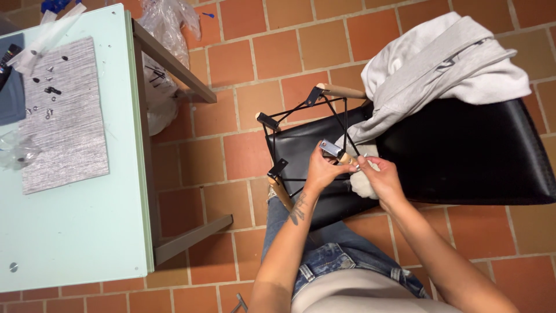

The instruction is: Assembling a chair by attaching legs to a frame and then to the seat

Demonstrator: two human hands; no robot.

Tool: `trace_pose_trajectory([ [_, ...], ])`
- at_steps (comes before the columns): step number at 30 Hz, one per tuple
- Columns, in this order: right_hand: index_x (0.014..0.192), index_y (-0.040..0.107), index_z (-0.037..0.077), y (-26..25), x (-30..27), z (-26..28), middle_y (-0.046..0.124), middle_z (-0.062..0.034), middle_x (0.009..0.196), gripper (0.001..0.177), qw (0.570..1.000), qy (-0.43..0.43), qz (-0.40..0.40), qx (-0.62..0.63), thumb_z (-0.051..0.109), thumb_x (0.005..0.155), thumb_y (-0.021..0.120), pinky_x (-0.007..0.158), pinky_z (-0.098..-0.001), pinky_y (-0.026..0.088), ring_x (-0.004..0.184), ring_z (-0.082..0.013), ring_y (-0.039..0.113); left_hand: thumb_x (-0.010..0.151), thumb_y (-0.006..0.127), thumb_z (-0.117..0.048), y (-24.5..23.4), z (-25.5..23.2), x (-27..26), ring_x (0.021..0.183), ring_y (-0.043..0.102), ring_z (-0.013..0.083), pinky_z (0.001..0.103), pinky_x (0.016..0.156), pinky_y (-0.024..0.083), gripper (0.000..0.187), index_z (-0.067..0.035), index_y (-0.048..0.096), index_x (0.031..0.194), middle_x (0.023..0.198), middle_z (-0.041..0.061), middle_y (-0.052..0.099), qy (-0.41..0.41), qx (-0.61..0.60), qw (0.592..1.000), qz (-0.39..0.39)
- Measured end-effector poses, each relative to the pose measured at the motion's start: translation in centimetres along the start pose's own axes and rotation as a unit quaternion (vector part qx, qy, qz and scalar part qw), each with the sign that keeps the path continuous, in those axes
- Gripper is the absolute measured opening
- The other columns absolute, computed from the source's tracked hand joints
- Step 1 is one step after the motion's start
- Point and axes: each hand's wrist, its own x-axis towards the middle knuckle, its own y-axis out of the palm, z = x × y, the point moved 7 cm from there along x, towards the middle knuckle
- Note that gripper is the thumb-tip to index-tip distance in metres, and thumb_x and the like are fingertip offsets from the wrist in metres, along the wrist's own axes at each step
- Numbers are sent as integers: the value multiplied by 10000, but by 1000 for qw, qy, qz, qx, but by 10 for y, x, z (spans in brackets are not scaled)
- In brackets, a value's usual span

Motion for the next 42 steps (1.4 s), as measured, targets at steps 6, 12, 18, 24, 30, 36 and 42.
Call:
trace_pose_trajectory([
  [6, 1011, 790, 125, -14, -3, -15, 670, -15, 761, 221, 999, -21, -27, 0, 294, 883, 852, 556, -279, 545, 667, -65, 601, 408, 1047, -79, 1, -4, -2, 1148, 614, 445, 455, 1023, 532, 878, -25, 540, 1124, 1146, 235, 637, 4, 13, 1000, -1],
  [12, 1053, 807, 122, -20, -17, 41, 701, -78, 862, 280, 987, -147, -22, -66, 309, 862, 893, 791, -360, 508, 856, -118, 583, 428, 1043, -57, -1, -7, -4, 1122, 627, 323, 388, 1009, 545, 930, -31, 527, 1201, 1160, 187, 635, -5, 23, 1000, 17],
  [18, 950, 811, 104, -15, -8, 36, 712, -58, 998, 176, 955, -282, 3, -95, 193, 831, 907, 972, -370, 480, 975, -199, 673, 443, 1035, -29, -3, 16, 7, 1070, 649, 280, 349, 1007, 544, 944, 22, 528, 1239, 1130, 181, 634, -25, 39, 999, 27],
  [24, 944, 821, 117, -9, -9, 36, 694, -52, 962, 173, 947, -304, 8, -100, 180, 812, 913, 887, -353, 497, 907, -194, 662, 480, 1019, -23, 11, 11, -2, 1043, 640, 229, 325, 990, 545, 927, 51, 528, 1264, 1110, 170, 618, -30, 39, 998, 49],
  [30, 951, 826, 140, -8, -8, 39, 682, -34, 953, 186, 947, -302, 15, -109, 190, 800, 922, 880, -333, 489, 896, -167, 645, 486, 1006, 0, 12, 5, -5, 1074, 654, 291, 354, 990, 547, 923, 84, 518, 1265, 1122, 217, 615, -31, 22, 998, 54],
  [36, 932, 829, 153, -6, -23, 67, 654, -45, 926, 173, 919, -359, -4, -161, 171, 787, 921, 799, -341, 512, 805, -205, 648, 475, 1021, -45, 13, -1, -6, 1072, 641, 288, 374, 1010, 535, 924, 75, 525, 1246, 1117, 213, 607, -30, 24, 998, 55],
  [42, 938, 832, 150, -5, -43, 89, 650, -49, 917, 155, 871, -424, -43, -246, 181, 812, 916, 710, -340, 545, 739, -243, 663, 477, 1019, -49, 13, 0, -5, 1100, 642, 317, 398, 1025, 520, 919, 74, 528, 1244, 1136, 233, 614, -26, 26, 998, 52],
])
